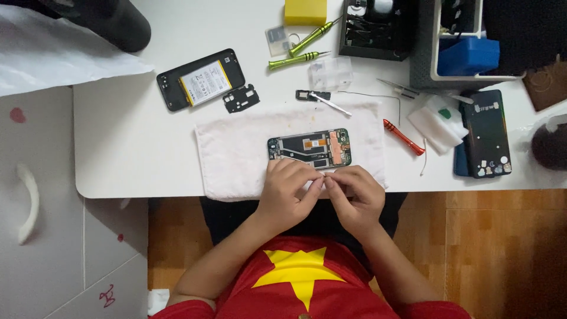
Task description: A person is reassembling a smartphone, carefully placing internal components like the motherboard and battery into the frame and using small tools for precision adjustments.
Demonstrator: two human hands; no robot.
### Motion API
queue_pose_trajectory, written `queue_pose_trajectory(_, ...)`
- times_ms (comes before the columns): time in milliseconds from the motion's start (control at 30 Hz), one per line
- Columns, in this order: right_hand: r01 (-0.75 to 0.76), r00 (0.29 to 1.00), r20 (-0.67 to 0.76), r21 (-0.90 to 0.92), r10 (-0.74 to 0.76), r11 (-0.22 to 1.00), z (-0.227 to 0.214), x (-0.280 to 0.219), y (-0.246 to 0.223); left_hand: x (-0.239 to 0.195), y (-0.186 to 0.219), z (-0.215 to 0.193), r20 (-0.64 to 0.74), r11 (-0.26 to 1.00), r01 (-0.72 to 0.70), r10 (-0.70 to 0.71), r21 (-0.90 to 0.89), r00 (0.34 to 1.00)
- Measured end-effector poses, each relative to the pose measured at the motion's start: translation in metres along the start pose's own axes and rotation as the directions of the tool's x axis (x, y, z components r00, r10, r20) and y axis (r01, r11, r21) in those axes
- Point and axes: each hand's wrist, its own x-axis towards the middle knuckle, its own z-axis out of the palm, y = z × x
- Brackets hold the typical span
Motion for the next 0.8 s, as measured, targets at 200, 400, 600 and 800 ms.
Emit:
queue_pose_trajectory(200,0.209,0.974,0.173,-0.425,-0.148,0.881,-0.029,0.019,0.024,0.014,-0.001,-0.007,0.109,0.971,0.02,-0.048,0.24,0.993)
queue_pose_trajectory(400,0.153,0.961,0.276,-0.45,-0.025,0.88,-0.032,0.026,0.028,0.037,0.01,-0.005,0.248,0.93,0.042,-0.14,0.365,0.959)
queue_pose_trajectory(600,0.21,0.977,0.124,-0.46,-0.172,0.863,-0.026,0.016,0.038,0.044,0.012,0.003,0.287,0.899,0.005,-0.145,0.438,0.947)
queue_pose_trajectory(800,0.205,0.979,0.113,-0.451,-0.172,0.869,-0.029,0.009,0.05,0.045,0.01,0.007,0.322,0.906,0.005,-0.155,0.423,0.934)
